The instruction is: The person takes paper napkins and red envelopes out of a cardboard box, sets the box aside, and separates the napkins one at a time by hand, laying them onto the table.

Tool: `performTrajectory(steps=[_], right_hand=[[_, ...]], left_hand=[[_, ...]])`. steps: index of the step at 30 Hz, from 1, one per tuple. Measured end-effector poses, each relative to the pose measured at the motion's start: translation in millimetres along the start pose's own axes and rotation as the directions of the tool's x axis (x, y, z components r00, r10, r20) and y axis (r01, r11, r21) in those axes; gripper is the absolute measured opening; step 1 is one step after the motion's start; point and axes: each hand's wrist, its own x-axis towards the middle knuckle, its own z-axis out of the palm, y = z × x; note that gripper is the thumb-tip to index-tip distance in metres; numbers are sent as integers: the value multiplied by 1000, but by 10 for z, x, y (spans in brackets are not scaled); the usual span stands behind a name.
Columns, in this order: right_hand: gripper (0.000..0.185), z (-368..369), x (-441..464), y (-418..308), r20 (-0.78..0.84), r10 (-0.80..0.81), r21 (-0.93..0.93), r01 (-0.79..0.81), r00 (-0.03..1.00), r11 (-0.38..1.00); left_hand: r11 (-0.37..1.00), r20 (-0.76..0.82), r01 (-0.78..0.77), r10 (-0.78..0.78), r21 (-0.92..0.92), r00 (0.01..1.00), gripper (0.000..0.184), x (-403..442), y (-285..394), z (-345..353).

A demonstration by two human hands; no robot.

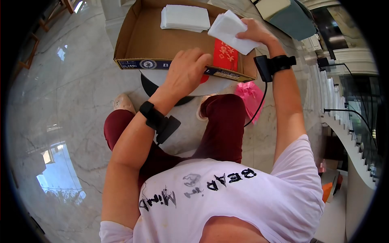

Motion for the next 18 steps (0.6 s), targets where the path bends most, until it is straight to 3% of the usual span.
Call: performTrajectory(steps=[3, 5, 6, 8, 9, 11, 12, 15, 16, 18], right_hand=[[56, -195, -144, -211, -41, 125, 277, -109, 991, 955], [56, -262, -227, -407, -22, 47, 476, -31, 999, 879], [57, -273, -280, -586, -25, 33, 591, -12, 999, 806], [59, -216, -318, -884, -37, -19, 734, 40, 999, 678], [60, -170, -305, -1021, -49, -57, 770, 74, 997, 634], [60, -114, -306, -1306, -80, -141, 787, 149, 987, 599], [58, -97, -325, -1459, -91, -186, 770, 188, 978, 609], [54, 60, -199, -1597, -113, -273, 742, 264, 955, 617], [53, 123, -131, -1578, -119, -294, 734, 283, 948, 617], [51, 99, 18, -1418, -80, -193, 807, 177, 978, 563]], left_hand=[[946, -123, 156, -197, -283, 973, 42, 86, 84, -68], [823, -149, 266, -385, -502, 911, 49, 116, 117, -133], [724, -160, 249, -446, -644, 881, 51, 119, 87, -116], [470, -143, 173, -563, -866, 814, 55, 148, -37, -69], [269, -30, 164, -596, -949, 803, 55, 146, -89, -103], [-156, 200, 133, -584, -979, 787, 57, 161, -178, -216], [-329, 190, 18, -499, -944, 845, 52, 173, -91, -313], [-75, 231, 238, -634, -968, 738, 45, 158, -58, -401], [-57, 186, 202, -680, -978, 709, 44, 152, -77, -413], [-18, 97, 130, -766, -991, 636, 43, 147, -134, -423]])
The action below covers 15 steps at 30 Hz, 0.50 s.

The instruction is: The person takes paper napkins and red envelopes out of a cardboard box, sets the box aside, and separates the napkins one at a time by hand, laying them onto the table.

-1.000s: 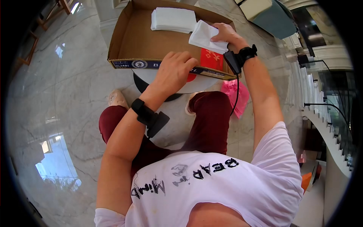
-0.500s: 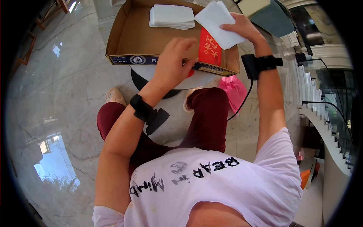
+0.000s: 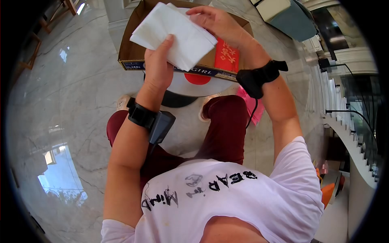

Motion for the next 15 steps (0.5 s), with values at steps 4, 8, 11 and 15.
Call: performTrajectory(steps=[4, 8, 11, 15], right_hand=[[53, -379, 228, 519, -114, -79, -567, 0, 990, 824], [71, -243, 227, 770, 1, -159, -876, 78, 987, 475], [77, -159, 289, 932, 49, -129, -916, 96, 990, 389], [77, -130, 430, 1100, 25, -139, -926, 76, 990, 370]], left_hand=[[985, -182, -168, 156, -51, 971, 38, 92, 105, -117], [960, -280, -267, 235, -80, 931, 37, 143, 234, -213], [958, -301, -279, 249, -60, 920, 38, 152, 311, -261], [965, -290, -260, 236, -45, 927, 39, 141, 349, -289]])
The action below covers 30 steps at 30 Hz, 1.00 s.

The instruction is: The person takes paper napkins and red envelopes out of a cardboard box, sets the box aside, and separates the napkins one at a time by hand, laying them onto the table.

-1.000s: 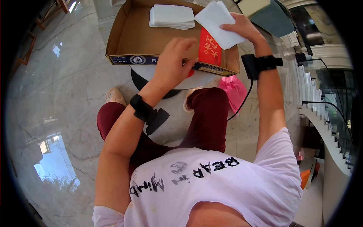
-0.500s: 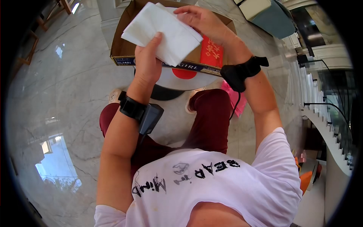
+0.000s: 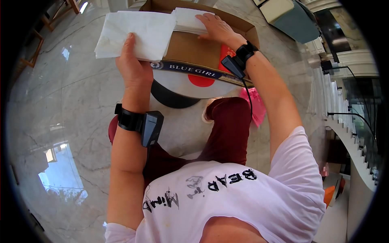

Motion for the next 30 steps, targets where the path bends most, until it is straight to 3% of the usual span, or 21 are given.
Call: performTrajectory(steps=[4, 10, 16, 22, 25, 28, 29, 30], right_hand=[[78, -37, 119, -43, 77, 44, -81, -38, 996, 996], [80, 89, 59, 129, 2, -50, -48, 50, 999, 998], [71, 70, 159, 35, 87, -16, -129, 27, 996, 991], [55, 172, 218, 145, 7, -43, -165, 44, 999, 985], [50, 112, 208, 273, -192, -47, -55, 37, 980, 998], [49, -192, 169, 325, -270, 25, -129, -62, 962, 990], [47, -372, 112, 272, -357, -27, -153, -30, 934, 988], [49, -615, 42, 117, -363, 67, -75, -101, 929, 992]], left_hand=[[999, -23, -29, 29, 23, 999, 38, 32, -23, -35], [1000, -30, -19, 20, 20, 999, 37, -15, -16, -82], [998, -26, -1, 2, 59, 1000, 36, -25, -16, -81], [999, -4, -18, 18, 45, 1000, 36, -26, 5, -102], [1000, 44, 3, -5, 29, 999, 38, -13, -3, -88], [999, 101, 34, -36, 17, 994, 39, -38, -23, 27], [999, 121, 46, -48, 24, 991, 39, -32, -36, 36], [998, 143, 57, -61, 31, 988, 39, -42, -43, 41]])
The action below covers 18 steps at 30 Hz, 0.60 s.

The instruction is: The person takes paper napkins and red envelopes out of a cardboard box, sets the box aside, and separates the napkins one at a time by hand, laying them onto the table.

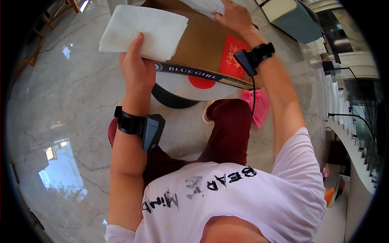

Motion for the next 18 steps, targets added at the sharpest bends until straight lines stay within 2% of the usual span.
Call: performTrajectory(steps=[2, 6, 8, 9, 10, 12, 13, 15, 16, 18], right_hand=[[52, -492, 36, -285, 12, 181, 93, -182, 983, 979], [46, -1125, -133, -784, -203, 71, 168, -36, 977, 985], [45, -1080, -292, -934, -196, -63, -255, 11, 979, 967], [41, -1067, -328, -1029, -248, -163, -204, 113, 955, 972], [38, -1035, -363, -1130, -302, -257, -161, 217, 918, 963], [31, -992, -453, -1328, -322, -284, -150, 247, 903, 957], [27, -932, -480, -1408, -333, -302, -139, 270, 893, 953], [20, -712, -462, -1432, -411, -318, 28, 360, 855, 932], [17, -650, -453, -1419, -450, -320, 105, 405, 834, 908], [20, -666, -517, -1418, -406, -389, -37, 410, 827, 911]], left_hand=[[1000, 13, 23, -23, 1, 1000, 40, -25, -43, 15], [995, 96, 103, -104, 12, 990, 51, -43, -171, 57], [979, 171, 203, -195, -27, 966, 58, -79, -164, 71], [966, 211, 254, -240, -44, 948, 61, -84, -163, 82], [931, 386, 322, -238, -170, 891, 63, -73, -191, 41], [789, 686, 497, -137, -361, 715, 67, -63, -230, -38], [880, 630, 405, -172, -247, 757, 68, -101, -208, -12], [976, 502, 217, -200, 26, 841, 71, -206, -147, 38], [975, 489, 222, -206, 25, 848, 69, -230, -133, 35], [972, 467, 235, -217, 20, 857, 63, -259, -132, 43]])
